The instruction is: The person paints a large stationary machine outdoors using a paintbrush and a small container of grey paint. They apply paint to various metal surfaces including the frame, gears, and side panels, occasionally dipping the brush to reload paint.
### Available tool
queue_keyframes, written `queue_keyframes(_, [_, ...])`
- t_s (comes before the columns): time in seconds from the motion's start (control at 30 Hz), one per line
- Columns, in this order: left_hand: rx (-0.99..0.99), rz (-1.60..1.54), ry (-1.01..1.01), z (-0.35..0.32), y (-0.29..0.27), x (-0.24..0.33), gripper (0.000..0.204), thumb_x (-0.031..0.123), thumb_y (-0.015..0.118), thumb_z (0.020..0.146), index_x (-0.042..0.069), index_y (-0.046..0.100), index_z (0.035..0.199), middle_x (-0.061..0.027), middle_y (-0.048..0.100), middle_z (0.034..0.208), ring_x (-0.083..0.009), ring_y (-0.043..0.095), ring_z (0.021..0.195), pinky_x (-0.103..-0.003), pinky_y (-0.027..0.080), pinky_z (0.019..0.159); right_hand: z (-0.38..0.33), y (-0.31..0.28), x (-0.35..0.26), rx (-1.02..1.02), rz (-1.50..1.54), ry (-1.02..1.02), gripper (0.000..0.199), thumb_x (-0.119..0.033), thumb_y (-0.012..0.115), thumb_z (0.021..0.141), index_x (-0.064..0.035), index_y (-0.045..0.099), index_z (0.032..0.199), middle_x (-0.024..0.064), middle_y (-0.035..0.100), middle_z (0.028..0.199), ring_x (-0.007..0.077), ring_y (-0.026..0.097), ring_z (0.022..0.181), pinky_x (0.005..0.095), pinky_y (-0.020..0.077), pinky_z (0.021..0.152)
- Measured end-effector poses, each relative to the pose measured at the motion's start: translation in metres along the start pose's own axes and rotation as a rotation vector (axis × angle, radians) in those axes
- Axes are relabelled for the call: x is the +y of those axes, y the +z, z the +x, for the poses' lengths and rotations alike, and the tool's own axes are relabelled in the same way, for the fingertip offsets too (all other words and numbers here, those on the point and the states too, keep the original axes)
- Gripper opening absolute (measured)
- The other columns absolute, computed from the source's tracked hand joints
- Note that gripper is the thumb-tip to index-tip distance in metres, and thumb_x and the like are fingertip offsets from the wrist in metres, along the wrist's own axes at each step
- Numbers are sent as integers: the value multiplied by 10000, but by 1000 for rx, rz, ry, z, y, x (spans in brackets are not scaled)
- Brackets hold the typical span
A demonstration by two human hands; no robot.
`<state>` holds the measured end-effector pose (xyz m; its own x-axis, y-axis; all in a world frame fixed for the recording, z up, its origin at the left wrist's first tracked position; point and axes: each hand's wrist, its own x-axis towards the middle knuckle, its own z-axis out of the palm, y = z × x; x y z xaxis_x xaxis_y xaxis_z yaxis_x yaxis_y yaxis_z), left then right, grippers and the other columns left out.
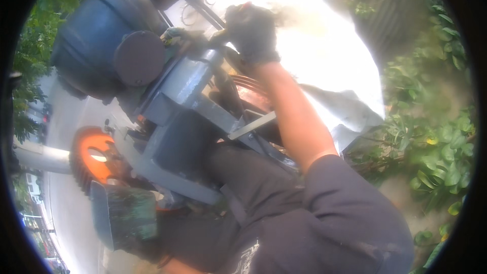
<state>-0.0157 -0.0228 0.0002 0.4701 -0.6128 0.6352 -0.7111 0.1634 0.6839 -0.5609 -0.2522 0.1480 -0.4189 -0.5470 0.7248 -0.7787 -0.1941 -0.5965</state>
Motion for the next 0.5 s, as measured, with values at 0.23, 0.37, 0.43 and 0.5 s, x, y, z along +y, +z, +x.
queue_keyframes(0.23, [-2, -18, -11, -2, 11, 2, 528, 170, 585, 1049, -35, 439, 1513, -201, 504, 1512, -322, 545, 1326, -444, 491, 1090, 26, 34, 7, 137, 133, 168, 382, -350, 580, 1022, -48, 764, 879, 149, 717, 713, 306, 725, 696, 411, 554, 675])
queue_keyframes(0.37, [6, -3, -16, -1, 5, 0, 530, 169, 584, 1050, -34, 435, 1516, -199, 502, 1514, -319, 542, 1329, -442, 489, 1091, 25, 13, 1, 142, 207, 230, 360, -353, 620, 1000, -41, 783, 926, 115, 732, 730, 260, 732, 704, 374, 547, 678])
queue_keyframes(0.43, [11, 5, -16, 0, 3, -1, 532, 168, 583, 1050, -34, 433, 1518, -198, 501, 1514, -318, 541, 1330, -442, 488, 1092, 15, 0, -7, 79, 230, 322, 374, -375, 635, 992, -40, 777, 903, 121, 737, 740, 255, 729, 699, 387, 548, 673])
queue_keyframes(0.5, [10, -12, -24, -2, 8, 0, 533, 168, 582, 1050, -33, 432, 1520, -197, 500, 1515, -316, 539, 1332, -441, 488, 1093, 11, 1, 6, 84, 181, 183, 404, -406, 632, 990, -44, 771, 878, 130, 737, 739, 276, 729, 704, 405, 549, 676])
